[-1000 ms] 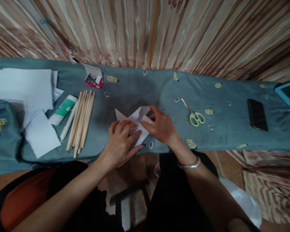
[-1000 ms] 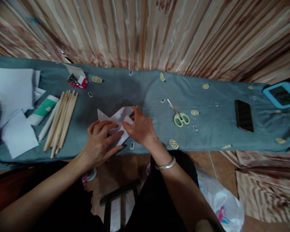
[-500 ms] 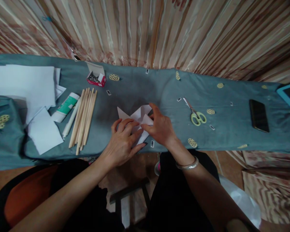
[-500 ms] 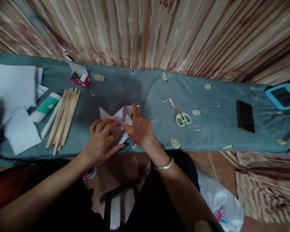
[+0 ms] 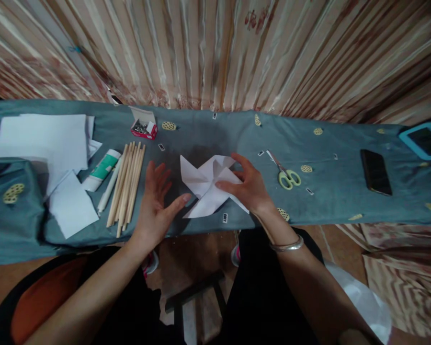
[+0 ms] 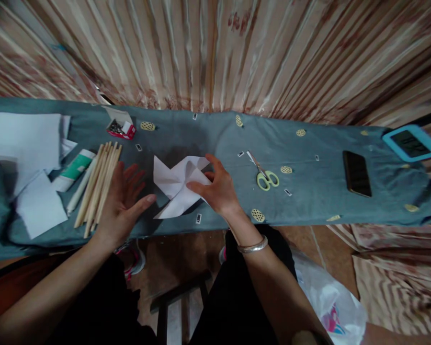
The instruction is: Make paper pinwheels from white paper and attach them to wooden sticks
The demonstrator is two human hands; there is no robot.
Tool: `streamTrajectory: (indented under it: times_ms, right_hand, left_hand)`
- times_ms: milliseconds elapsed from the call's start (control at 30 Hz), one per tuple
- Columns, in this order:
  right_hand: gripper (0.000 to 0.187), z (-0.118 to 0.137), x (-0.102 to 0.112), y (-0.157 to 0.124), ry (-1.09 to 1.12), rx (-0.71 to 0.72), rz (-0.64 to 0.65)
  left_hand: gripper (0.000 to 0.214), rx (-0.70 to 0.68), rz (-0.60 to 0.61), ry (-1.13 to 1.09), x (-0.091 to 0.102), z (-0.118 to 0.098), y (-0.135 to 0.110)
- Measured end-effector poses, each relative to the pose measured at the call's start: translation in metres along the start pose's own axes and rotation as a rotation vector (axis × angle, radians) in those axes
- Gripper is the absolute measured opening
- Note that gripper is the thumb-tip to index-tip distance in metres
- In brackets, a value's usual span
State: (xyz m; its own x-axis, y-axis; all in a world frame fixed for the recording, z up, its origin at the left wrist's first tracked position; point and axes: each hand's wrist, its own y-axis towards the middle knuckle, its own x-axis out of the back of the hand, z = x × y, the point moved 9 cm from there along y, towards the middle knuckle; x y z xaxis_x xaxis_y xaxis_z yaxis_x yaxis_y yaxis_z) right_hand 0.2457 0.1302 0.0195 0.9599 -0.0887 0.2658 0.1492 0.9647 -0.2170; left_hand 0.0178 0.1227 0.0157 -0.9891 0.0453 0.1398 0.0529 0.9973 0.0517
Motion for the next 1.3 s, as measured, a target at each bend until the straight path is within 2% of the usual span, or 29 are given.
streamTrajectory:
  times_ms: [100, 167, 233, 300, 567, 733, 1033, 1300]
  right_hand:
    - [0.097, 0.008, -0.003, -0.003, 0.126, 0.025, 0.007]
    - [0.096, 0.014, -0.005, -0.006, 0.132, 0.054, 0.007]
    - [0.093, 0.020, -0.007, -0.009, 0.102, 0.087, 0.006]
    - [0.089, 0.025, -0.010, -0.013, 0.057, 0.125, 0.008]
    - [0.083, 0.038, -0.018, -0.022, -0.045, 0.217, 0.020]
    - [0.083, 0.039, -0.019, -0.023, -0.062, 0.224, 0.021]
    - [0.084, 0.038, -0.020, -0.024, -0.109, 0.217, 0.014]
    - [0.086, 0.040, -0.022, -0.027, -0.096, 0.210, 0.038]
  left_hand:
    - [0.093, 0.276, -0.009, -0.327, -0.013, 0.009, 0.000]
    - [0.074, 0.419, 0.086, -0.469, -0.031, 0.006, -0.001]
    - [0.055, 0.530, 0.173, -0.529, -0.045, 0.002, -0.003]
    - [0.046, 0.582, 0.174, -0.539, -0.049, 0.001, -0.002]
    - [0.043, 0.505, 0.053, -0.471, -0.041, 0.011, -0.001]
    - [0.040, 0.468, 0.049, -0.463, -0.039, 0.009, -0.001]
    - [0.046, 0.452, 0.041, -0.454, -0.039, 0.004, -0.002]
    - [0.048, 0.421, -0.043, -0.404, -0.033, 0.003, 0.000]
